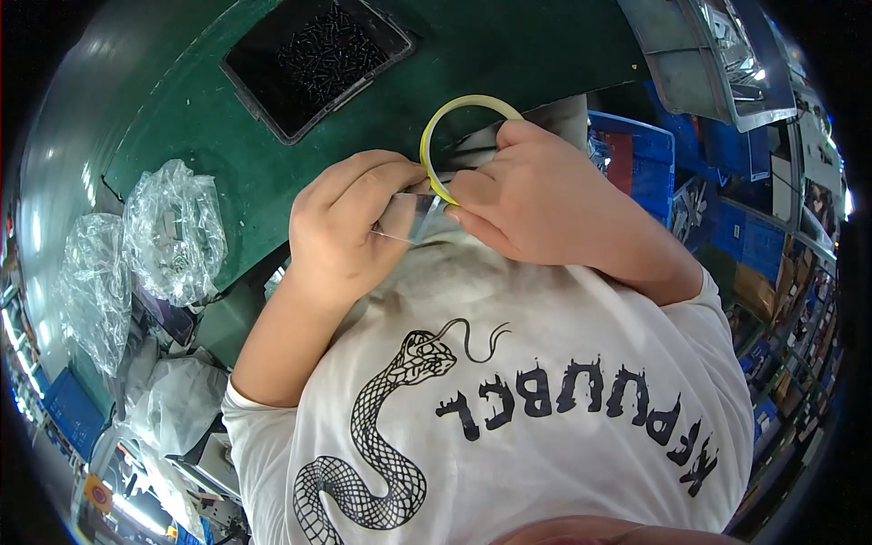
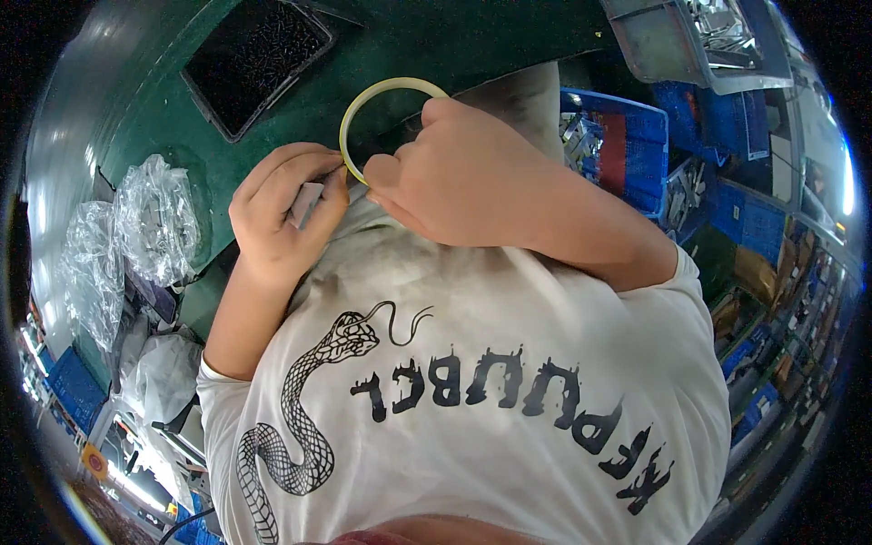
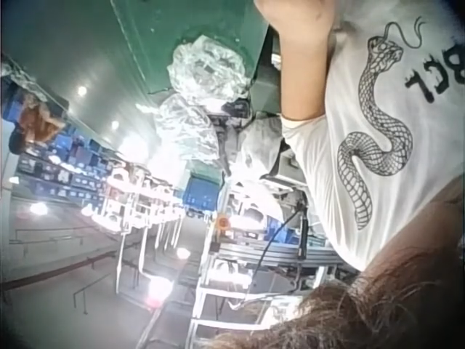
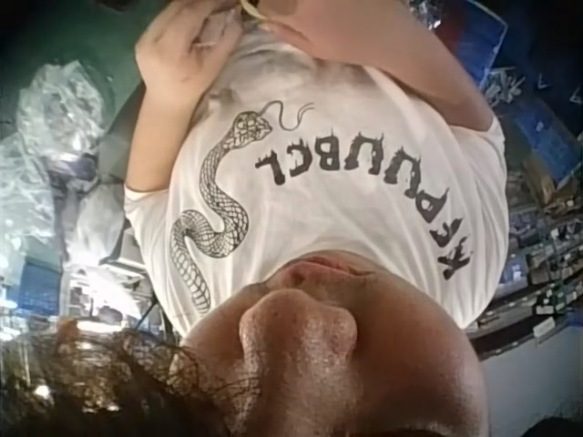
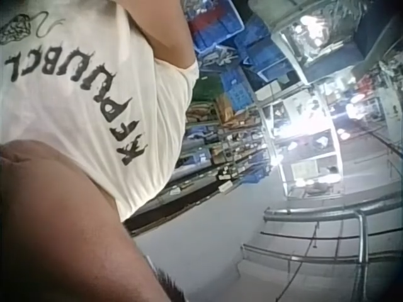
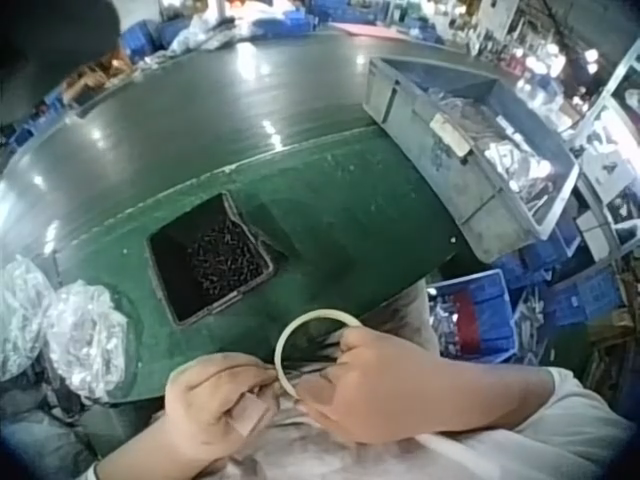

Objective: Apply yellow tape or labels to small rectangular electronic components at a factory workbench.

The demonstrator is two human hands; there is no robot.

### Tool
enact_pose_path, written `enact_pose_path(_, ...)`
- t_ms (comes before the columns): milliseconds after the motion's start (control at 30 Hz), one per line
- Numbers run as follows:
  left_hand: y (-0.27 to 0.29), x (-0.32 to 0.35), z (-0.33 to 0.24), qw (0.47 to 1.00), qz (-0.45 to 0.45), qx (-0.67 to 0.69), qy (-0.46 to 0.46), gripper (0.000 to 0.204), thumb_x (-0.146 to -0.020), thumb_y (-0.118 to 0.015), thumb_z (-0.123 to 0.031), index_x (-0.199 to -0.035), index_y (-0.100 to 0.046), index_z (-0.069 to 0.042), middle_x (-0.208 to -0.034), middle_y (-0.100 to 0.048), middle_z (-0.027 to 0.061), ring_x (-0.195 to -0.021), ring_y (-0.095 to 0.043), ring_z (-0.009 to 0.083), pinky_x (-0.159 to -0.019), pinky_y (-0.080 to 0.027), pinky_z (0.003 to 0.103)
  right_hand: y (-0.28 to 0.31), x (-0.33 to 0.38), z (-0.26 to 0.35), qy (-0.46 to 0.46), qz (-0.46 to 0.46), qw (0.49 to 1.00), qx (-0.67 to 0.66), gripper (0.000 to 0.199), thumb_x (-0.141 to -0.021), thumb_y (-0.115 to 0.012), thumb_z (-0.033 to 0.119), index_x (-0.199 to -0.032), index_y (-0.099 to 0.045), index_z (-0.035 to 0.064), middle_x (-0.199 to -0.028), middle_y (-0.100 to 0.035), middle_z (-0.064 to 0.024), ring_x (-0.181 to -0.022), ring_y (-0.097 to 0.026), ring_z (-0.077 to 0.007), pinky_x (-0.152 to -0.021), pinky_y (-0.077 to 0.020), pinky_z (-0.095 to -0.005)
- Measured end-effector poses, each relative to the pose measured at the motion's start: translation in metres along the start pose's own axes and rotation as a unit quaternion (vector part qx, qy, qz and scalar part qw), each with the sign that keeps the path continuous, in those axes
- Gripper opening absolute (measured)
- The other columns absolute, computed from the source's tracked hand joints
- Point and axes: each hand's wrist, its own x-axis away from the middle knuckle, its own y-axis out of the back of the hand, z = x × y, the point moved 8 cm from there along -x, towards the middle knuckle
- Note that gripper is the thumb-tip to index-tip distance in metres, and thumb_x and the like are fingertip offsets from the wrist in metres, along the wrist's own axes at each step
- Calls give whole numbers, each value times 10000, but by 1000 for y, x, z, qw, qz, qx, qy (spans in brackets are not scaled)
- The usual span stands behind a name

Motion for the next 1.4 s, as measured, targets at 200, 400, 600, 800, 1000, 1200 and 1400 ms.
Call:
enact_pose_path(200, -5, 0, -5, 994, 56, -70, -68, 244, -666, -723, -98, -898, -658, -59, -899, -674, 77, -733, -666, 261, -647, -543, 360, -9, 2, 2, 31, 40, 998, 32, 177, -773, -721, 190, -792, -582, 82, -594, -557, -30, -533, -501, -239, -665, -387, -336)
enact_pose_path(400, -9, -1, -12, 983, 90, -115, -115, 253, -664, -726, -160, -881, -640, -63, -893, -665, 64, -709, -655, 242, -633, -531, 354, -15, 4, 2, 42, 49, 998, 24, 170, -747, -697, 201, -757, -569, 90, -586, -563, -32, -529, -485, -238, -668, -377, -326)
enact_pose_path(600, -12, 0, -15, 978, 97, -136, -128, 244, -635, -718, -124, -851, -624, -64, -860, -654, 61, -667, -637, 233, -601, -516, 334, -18, 4, 5, 50, 40, 998, 26, 144, -725, -674, 185, -754, -569, 91, -584, -567, -27, -539, -498, -230, -680, -376, -322)
enact_pose_path(800, -10, 0, -15, 982, 80, -108, -131, 249, -624, -723, -117, -844, -618, -64, -846, -652, 61, -656, -633, 232, -589, -513, 330, -18, 4, 3, 31, 49, 998, -2, 138, -710, -674, 169, -744, -570, 85, -617, -569, -23, -558, -508, -229, -683, -379, -324)
enact_pose_path(1000, -10, 2, -14, 987, 76, -68, -128, 281, -610, -741, -123, -850, -614, -51, -845, -660, 72, -661, -637, 242, -585, -522, 339, -10, 4, 4, 55, 8, 998, -24, 165, -734, -698, 187, -778, -582, 77, -660, -560, -27, -582, -509, -232, -688, -389, -337)
enact_pose_path(1200, -8, 0, -14, 990, 70, -41, -116, 283, -598, -740, -80, -847, -608, -47, -824, -656, 76, -637, -630, 246, -570, -520, 344, -6, 3, -1, -16, 20, 998, -52, 167, -784, -713, 167, -847, -591, 70, -670, -570, -33, -611, -556, -224, -670, -415, -341)
enact_pose_path(1400, -12, 2, -11, 995, 79, 25, -52, 229, -600, -702, -25, -800, -592, -44, -777, -642, 67, -597, -612, 256, -549, -511, 351, 7, 0, -7, -55, -106, 988, -99, 257, -795, -706, 117, -1039, -625, 105, -881, -639, -58, -661, -613, -253, -660, -490, -373)
